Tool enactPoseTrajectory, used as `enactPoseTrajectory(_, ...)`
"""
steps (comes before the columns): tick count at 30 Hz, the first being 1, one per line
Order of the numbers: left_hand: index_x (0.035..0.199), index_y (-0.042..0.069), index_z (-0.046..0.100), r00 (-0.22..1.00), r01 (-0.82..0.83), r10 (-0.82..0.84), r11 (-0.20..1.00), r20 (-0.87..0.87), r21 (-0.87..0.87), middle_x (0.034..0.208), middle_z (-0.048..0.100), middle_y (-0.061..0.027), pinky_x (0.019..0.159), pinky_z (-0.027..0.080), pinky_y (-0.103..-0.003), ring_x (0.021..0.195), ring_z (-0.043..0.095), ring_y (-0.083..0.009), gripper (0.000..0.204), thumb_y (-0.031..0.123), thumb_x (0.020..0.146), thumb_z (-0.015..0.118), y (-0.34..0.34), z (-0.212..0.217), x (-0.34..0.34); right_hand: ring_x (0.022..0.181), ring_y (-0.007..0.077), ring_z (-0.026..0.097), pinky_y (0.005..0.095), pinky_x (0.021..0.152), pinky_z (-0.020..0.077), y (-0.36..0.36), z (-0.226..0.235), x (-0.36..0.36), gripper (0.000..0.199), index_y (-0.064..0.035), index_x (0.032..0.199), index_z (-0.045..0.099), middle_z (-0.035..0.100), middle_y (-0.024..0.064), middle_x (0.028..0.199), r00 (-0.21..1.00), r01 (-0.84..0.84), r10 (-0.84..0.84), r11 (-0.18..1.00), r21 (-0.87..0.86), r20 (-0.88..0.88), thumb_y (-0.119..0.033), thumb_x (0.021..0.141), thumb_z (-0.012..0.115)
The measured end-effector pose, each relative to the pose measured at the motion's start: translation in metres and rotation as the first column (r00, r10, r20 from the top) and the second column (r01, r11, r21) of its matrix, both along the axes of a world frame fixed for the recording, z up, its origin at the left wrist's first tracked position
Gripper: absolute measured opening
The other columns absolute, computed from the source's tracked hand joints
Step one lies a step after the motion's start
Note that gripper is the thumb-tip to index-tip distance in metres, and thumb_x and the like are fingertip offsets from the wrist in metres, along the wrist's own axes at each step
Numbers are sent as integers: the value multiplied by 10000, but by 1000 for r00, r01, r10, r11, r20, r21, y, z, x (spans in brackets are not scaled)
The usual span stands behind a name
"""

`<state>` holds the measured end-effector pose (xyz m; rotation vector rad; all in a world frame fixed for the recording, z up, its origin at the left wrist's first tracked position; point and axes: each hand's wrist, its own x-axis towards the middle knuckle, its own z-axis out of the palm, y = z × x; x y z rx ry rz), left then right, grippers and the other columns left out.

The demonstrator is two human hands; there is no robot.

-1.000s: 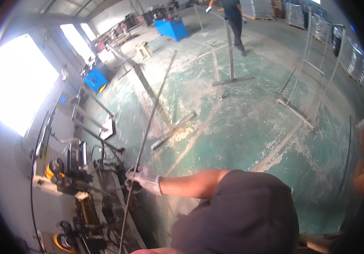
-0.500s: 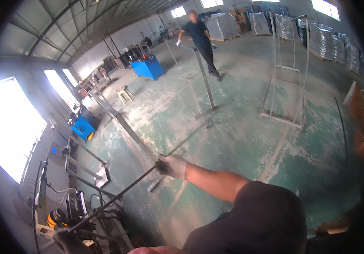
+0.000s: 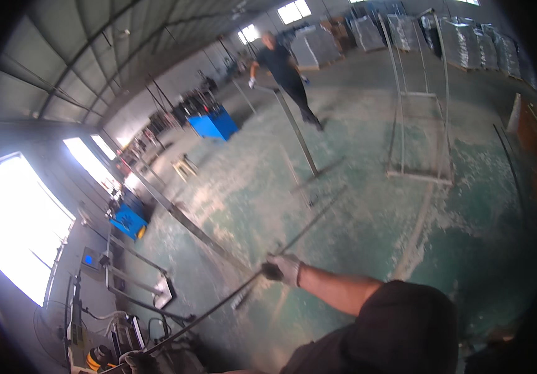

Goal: The person selects metal rods from a rack, measures them with a tape measure, and cuts them using a chop saw. They then use a bending machine to shape the cut rods and place them on a wooden board.

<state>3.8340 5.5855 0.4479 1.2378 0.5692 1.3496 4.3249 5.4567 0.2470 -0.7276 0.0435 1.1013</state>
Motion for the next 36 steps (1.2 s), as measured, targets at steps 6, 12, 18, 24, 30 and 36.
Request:
enactPoseTrajectory(6, 1138, 95, 666, 993, -114, 120, 955, 5, -276, 1042, 706, -124, 848, 567, -404, 938, 672, -264, 82, 140, 1103, 608, 5, -67, -21, 756, 217, 756, 362, 642, 642, -1, 4, -2, 345, -4, 1140, 745, 767, 101, 936, 994, 17, -11, 999, -48, 110, -338, 1113, 665)
enactPoseTrajectory(12, 1161, 92, 671, 978, -205, 207, 934, -24, -294, 1051, 713, -121, 846, 568, -396, 939, 677, -255, 101, 147, 1102, 611, -17, -63, -4, 747, 222, 754, 367, 634, 643, 6, 10, -17, 348, -5, 1154, 733, 764, 107, 936, 990, -9, 20, 997, -77, 138, -345, 1099, 687)
enactPoseTrajectory(18, 1183, 88, 677, 960, -275, 279, 907, -34, -318, 1060, 720, -119, 845, 569, -389, 940, 682, -246, 122, 155, 1102, 614, -34, -72, -20, 792, 244, 771, 384, 668, 652, 15, 32, -33, 284, -11, 1177, 681, 765, 125, 980, 965, -105, 112, 994, -44, 237, -281, 1090, 697)
enactPoseTrajectory(24, 1206, 85, 682, 937, -340, 348, 882, -34, -328, 1069, 727, -116, 843, 570, -381, 941, 687, -236, 145, 162, 1102, 618, -58, -79, -62, 800, 266, 795, 388, 676, 655, 31, 84, -90, 262, 13, 1203, 635, 761, 148, 974, 922, -246, 212, 967, 69, 323, -183, 1052, 723)
enactPoseTrajectory(30, 1228, 82, 687, 921, -378, 388, 867, -36, -324, 1078, 734, -113, 841, 571, -374, 942, 692, -227, 168, 170, 1101, 621, -83, -91, -113, 708, 227, 764, 387, 667, 629, 62, 128, -131, 233, 20, 1066, 720, 769, 141, 890, 727, -256, 186, 967, 9, 661, -210, 1040, 701)
enactPoseTrajectory(36, 1251, 79, 692, 868, -455, 492, 840, 64, -296, 1087, 741, -111, 839, 572, -367, 943, 697, -218, 192, 178, 1101, 624, -116, -88, -213, 699, 208, 754, 362, 666, 634, 61, 172, -231, 233, 13, 1003, 743, 785, 121, 863, 817, -228, 148, 971, 77, 558, -217, 1029, 722)
